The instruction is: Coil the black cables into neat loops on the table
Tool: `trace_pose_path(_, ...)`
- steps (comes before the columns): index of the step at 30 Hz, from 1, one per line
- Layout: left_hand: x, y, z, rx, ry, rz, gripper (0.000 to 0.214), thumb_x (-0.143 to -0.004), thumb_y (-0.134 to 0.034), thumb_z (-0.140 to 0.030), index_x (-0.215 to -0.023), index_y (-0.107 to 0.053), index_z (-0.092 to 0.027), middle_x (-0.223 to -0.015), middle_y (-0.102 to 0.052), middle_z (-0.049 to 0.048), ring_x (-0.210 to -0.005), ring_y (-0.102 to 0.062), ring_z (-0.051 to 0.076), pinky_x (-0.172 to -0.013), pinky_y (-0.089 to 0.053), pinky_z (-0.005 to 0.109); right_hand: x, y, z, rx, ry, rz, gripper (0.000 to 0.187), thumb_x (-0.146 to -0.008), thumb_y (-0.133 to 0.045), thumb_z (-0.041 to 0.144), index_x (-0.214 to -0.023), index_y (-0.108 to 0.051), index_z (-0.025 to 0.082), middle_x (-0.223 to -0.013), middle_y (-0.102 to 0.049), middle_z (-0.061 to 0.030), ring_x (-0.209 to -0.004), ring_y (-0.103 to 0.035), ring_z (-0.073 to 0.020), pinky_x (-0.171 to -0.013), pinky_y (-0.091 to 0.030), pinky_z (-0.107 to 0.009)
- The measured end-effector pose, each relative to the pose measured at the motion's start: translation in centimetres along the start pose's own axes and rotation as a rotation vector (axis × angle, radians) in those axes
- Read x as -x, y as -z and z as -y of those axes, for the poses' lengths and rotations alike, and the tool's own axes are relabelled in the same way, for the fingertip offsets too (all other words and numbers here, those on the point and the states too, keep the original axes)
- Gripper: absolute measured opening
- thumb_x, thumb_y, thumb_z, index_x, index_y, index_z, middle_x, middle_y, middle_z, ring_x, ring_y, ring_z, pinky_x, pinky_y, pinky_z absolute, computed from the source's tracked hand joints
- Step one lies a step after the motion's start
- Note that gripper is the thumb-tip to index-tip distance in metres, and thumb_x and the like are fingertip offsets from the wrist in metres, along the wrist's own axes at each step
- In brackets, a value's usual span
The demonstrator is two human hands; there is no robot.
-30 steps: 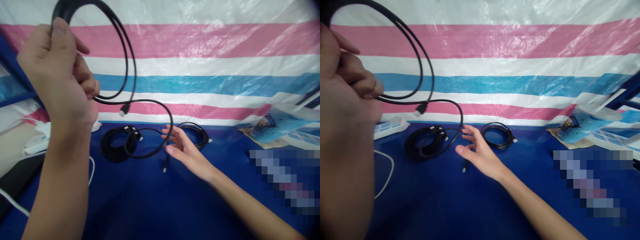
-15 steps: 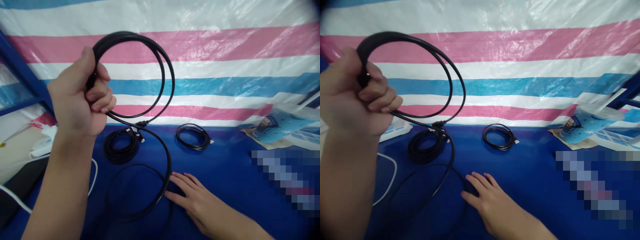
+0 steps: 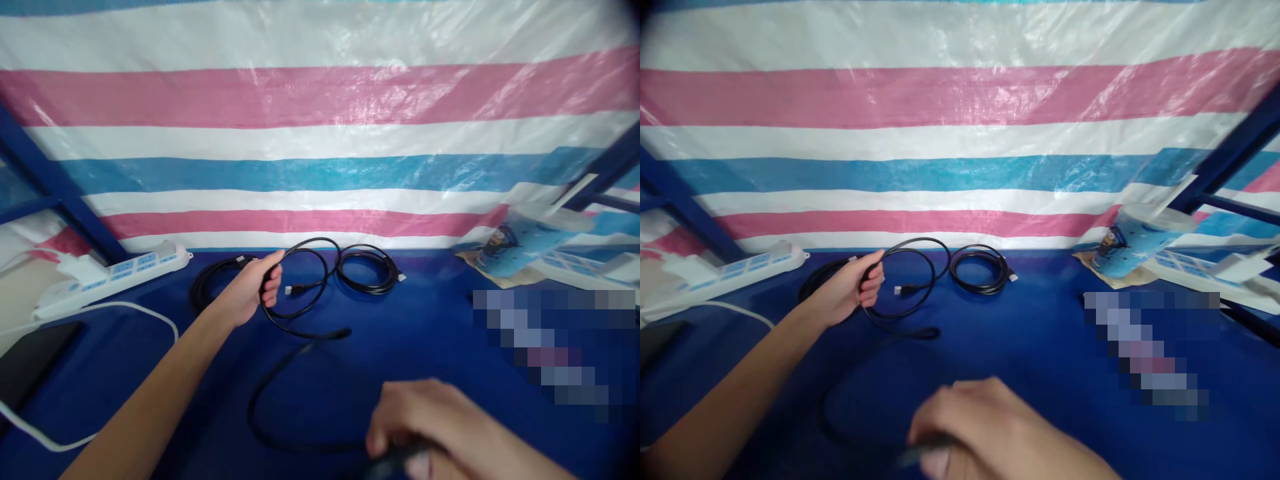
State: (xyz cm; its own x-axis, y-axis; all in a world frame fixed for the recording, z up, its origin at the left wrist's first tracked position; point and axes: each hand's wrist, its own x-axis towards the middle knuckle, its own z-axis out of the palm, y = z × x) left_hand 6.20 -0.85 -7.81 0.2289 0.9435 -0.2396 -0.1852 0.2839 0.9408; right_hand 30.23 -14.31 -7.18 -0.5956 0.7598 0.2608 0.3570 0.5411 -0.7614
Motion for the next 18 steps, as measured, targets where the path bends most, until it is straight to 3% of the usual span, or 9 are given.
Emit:
trace_pose_path(2,0.7,0.8,0.4,0.066,0.011,-0.063,0.043,-0.091,-0.042,-0.042,-0.057,-0.032,-0.019,-0.046,-0.022,-0.0085,-0.033,-0.019,0.003,-0.032,-0.020,0.015,-1.3,2.2,0.5,-0.233,-0.099,-0.112,0.022,-0.097,-0.044,0.039,-0.097,-0.064,0.029,-0.066,-0.054,0.0008,-0.054,-0.049,-0.0118,-0.048,-0.042,-0.022)
trace_pose_path(5,2.1,1.5,1.0,0.120,0.015,-0.162,0.039,-0.095,-0.030,-0.037,-0.060,-0.027,-0.020,-0.049,-0.018,-0.0092,-0.035,-0.017,0.003,-0.032,-0.019,0.013,-4.0,5.2,1.1,-0.683,-0.060,-0.390,0.017,-0.095,-0.049,0.035,-0.092,-0.063,0.026,-0.048,-0.024,0.0067,-0.037,-0.023,-0.0073,-0.037,-0.030,-0.020)
trace_pose_path(8,3.8,1.4,2.8,0.083,0.069,-0.218,0.032,-0.094,-0.032,-0.034,-0.066,-0.038,-0.019,-0.049,-0.024,-0.0094,-0.036,-0.026,0.004,-0.039,-0.037,0.015,-6.9,7.8,1.9,-0.851,-0.085,-0.539,0.026,-0.097,-0.040,0.022,-0.084,-0.062,0.020,-0.051,-0.013,0.0070,-0.037,-0.010,-0.0054,-0.033,-0.022,-0.018)
trace_pose_path(10,4.9,1.3,4.3,0.008,0.124,-0.216,0.025,-0.092,-0.038,-0.032,-0.075,-0.048,-0.017,-0.051,-0.037,-0.0073,-0.041,-0.041,0.005,-0.051,-0.050,0.022,-8.7,9.1,2.2,-0.904,-0.104,-0.578,0.031,-0.099,-0.033,0.018,-0.083,-0.060,0.018,-0.052,-0.013,0.0068,-0.038,-0.007,-0.0052,-0.033,-0.019,-0.017)
trace_pose_path(12,5.7,1.6,5.5,-0.104,0.170,-0.203,0.021,-0.089,-0.044,-0.033,-0.083,-0.056,-0.015,-0.058,-0.052,-0.0026,-0.050,-0.055,0.010,-0.055,-0.054,0.028,-10.4,9.9,1.9,-0.889,-0.121,-0.566,0.031,-0.099,-0.032,0.018,-0.082,-0.058,0.017,-0.051,-0.013,0.0069,-0.038,-0.006,-0.0051,-0.034,-0.017,-0.017)
trace_pose_path(14,5.9,2.3,5.8,-0.252,0.189,-0.203,0.021,-0.082,-0.054,-0.034,-0.080,-0.061,-0.015,-0.059,-0.059,0.0012,-0.049,-0.059,0.015,-0.044,-0.050,0.026,-11.7,10.3,1.1,-0.829,-0.161,-0.508,0.025,-0.097,-0.038,0.020,-0.083,-0.058,0.017,-0.051,-0.013,0.0075,-0.038,-0.007,-0.0047,-0.033,-0.014,-0.017)
trace_pose_path(16,5.7,3.3,4.6,-0.405,0.152,-0.234,0.018,-0.073,-0.065,-0.031,-0.069,-0.064,-0.014,-0.053,-0.060,0.0024,-0.040,-0.054,0.015,-0.033,-0.040,0.022,-12.6,10.2,0.1,-0.732,-0.202,-0.406,0.019,-0.094,-0.044,0.020,-0.085,-0.060,0.016,-0.049,-0.016,0.0083,-0.037,-0.009,-0.0043,-0.032,-0.013,-0.017)
trace_pose_path(18,5.3,3.9,2.0,-0.514,0.042,-0.298,0.015,-0.070,-0.068,-0.027,-0.063,-0.065,-0.014,-0.052,-0.061,0.0026,-0.039,-0.052,0.013,-0.032,-0.036,0.021,-13.1,9.8,-0.6,-0.615,-0.226,-0.283,0.014,-0.090,-0.051,0.021,-0.086,-0.062,0.015,-0.048,-0.021,0.0087,-0.036,-0.013,-0.0037,-0.031,-0.013,-0.017)
